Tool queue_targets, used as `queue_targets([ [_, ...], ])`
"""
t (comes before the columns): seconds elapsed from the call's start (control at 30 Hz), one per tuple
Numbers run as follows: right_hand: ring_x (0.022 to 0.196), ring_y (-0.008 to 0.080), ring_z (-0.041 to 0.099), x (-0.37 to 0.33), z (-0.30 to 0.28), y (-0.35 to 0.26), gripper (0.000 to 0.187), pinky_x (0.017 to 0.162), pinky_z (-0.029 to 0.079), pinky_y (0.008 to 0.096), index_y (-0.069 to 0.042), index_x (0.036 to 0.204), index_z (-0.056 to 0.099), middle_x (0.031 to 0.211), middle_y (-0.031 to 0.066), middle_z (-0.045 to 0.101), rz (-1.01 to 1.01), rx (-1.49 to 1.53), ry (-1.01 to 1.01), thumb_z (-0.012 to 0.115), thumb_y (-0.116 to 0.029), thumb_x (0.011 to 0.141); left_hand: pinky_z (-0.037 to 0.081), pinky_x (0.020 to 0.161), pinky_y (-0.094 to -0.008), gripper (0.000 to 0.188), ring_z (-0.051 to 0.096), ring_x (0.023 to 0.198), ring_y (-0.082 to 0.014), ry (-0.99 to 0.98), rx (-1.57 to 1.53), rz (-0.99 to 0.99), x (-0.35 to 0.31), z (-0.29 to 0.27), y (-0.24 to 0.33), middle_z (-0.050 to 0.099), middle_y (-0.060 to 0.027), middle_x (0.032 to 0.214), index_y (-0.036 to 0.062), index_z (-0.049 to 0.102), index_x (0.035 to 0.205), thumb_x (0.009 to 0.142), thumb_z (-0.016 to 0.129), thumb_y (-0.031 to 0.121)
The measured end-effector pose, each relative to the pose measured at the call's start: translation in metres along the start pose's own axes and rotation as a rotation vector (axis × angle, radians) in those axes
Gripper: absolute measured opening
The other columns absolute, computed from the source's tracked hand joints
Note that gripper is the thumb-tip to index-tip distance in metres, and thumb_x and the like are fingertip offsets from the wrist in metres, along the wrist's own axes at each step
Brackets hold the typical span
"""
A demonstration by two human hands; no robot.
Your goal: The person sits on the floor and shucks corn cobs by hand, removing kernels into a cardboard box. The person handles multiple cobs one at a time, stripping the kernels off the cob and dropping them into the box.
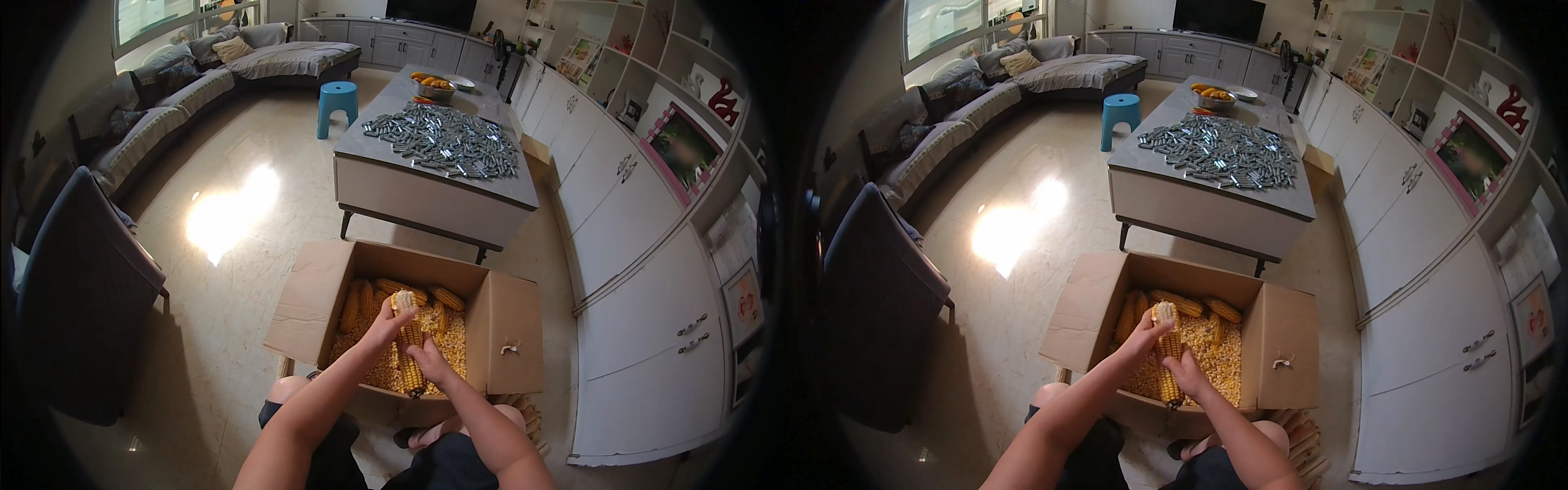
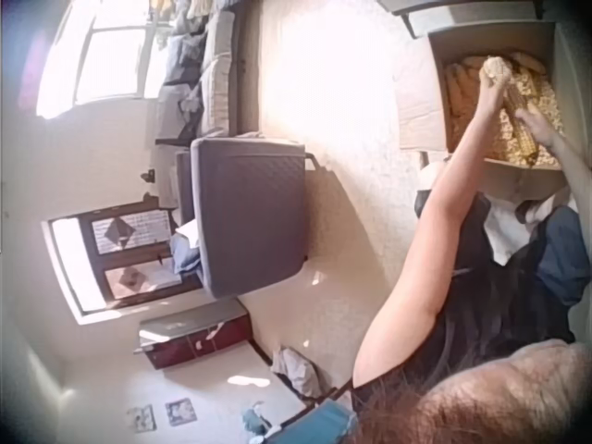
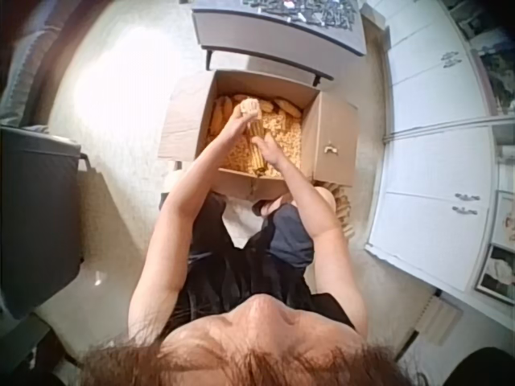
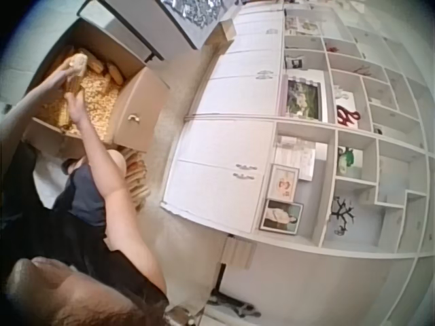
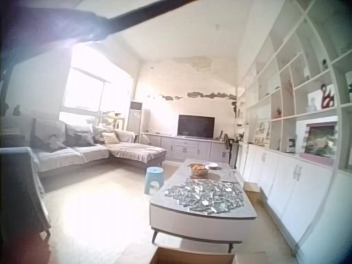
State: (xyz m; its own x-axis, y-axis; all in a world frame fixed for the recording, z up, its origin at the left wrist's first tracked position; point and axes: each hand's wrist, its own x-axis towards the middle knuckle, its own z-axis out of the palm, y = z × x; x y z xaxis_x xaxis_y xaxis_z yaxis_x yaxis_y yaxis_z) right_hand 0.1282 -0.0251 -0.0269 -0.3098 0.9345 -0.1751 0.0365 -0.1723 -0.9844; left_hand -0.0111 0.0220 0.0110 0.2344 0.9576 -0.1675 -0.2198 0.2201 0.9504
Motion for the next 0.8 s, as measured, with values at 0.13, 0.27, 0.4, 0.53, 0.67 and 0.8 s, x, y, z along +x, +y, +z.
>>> queue_targets([
  [0.13,0.100,0.0148,0.046,-0.001,0.002,-0.001,0.041,0.087,0.038,0.0276,-0.002,0.122,0.031,0.111,0.0068,0.045,0.018,-0.057,0.006,0.047,-0.017,0.088,0.042,0.077,-0.0257,0.053,0.049,0.089,-0.0129,0.019,0.041,0.007,-0.002,0.002,-0.002,0.049,-0.0071,0.100,0.0037,0.031,0.121,0.082,0.061,0.023],
  [0.27,0.096,0.0163,0.049,0.001,0.002,0.013,0.036,0.084,0.040,0.0292,-0.001,0.115,0.035,0.106,0.0082,0.048,-0.010,-0.161,0.058,0.048,-0.017,0.086,0.042,0.076,-0.0261,0.045,0.049,0.088,-0.0133,0.056,-0.022,-0.015,0.002,0.002,-0.018,0.049,-0.0072,0.098,0.0033,0.035,0.115,0.083,0.059,0.021],
  [0.4,0.093,0.0194,0.051,-0.004,0.006,0.001,0.036,0.081,0.042,0.0316,0.001,0.109,0.037,0.102,0.0118,0.051,0.017,-0.265,0.108,0.051,-0.020,0.084,0.043,0.074,-0.0267,0.037,0.049,0.086,-0.0134,0.107,0.010,-0.007,0.011,-0.001,-0.037,0.049,-0.0075,0.097,0.0033,0.037,0.111,0.084,0.057,0.020],
  [0.53,0.094,0.0240,0.052,-0.008,0.012,-0.002,0.038,0.081,0.042,0.0343,0.003,0.107,0.037,0.102,0.0155,0.051,0.031,-0.434,0.167,0.053,-0.021,0.083,0.043,0.073,-0.0273,0.034,0.048,0.085,-0.0134,0.161,0.007,-0.010,0.020,-0.002,-0.054,0.049,-0.0080,0.095,0.0038,0.038,0.110,0.085,0.054,0.020],
  [0.67,0.098,0.0266,0.051,-0.008,0.010,-0.007,0.042,0.085,0.041,0.0354,0.004,0.111,0.035,0.106,0.0171,0.050,0.057,-0.369,0.153,0.054,-0.021,0.082,0.043,0.072,-0.0278,0.039,0.049,0.085,-0.0134,0.175,-0.014,-0.078,0.016,0.002,-0.036,0.049,-0.0080,0.094,0.0033,0.039,0.108,0.082,0.059,0.023],
  [0.8,0.102,0.0264,0.049,-0.005,0.008,-0.008,0.048,0.087,0.040,0.0344,0.004,0.115,0.032,0.109,0.0181,0.048,0.093,-0.392,0.121,0.054,-0.021,0.082,0.044,0.068,-0.0275,0.044,0.050,0.082,-0.0138,0.158,0.088,-0.093,0.006,0.007,-0.021,0.050,-0.0077,0.093,0.0030,0.039,0.106,0.078,0.065,0.024],
])
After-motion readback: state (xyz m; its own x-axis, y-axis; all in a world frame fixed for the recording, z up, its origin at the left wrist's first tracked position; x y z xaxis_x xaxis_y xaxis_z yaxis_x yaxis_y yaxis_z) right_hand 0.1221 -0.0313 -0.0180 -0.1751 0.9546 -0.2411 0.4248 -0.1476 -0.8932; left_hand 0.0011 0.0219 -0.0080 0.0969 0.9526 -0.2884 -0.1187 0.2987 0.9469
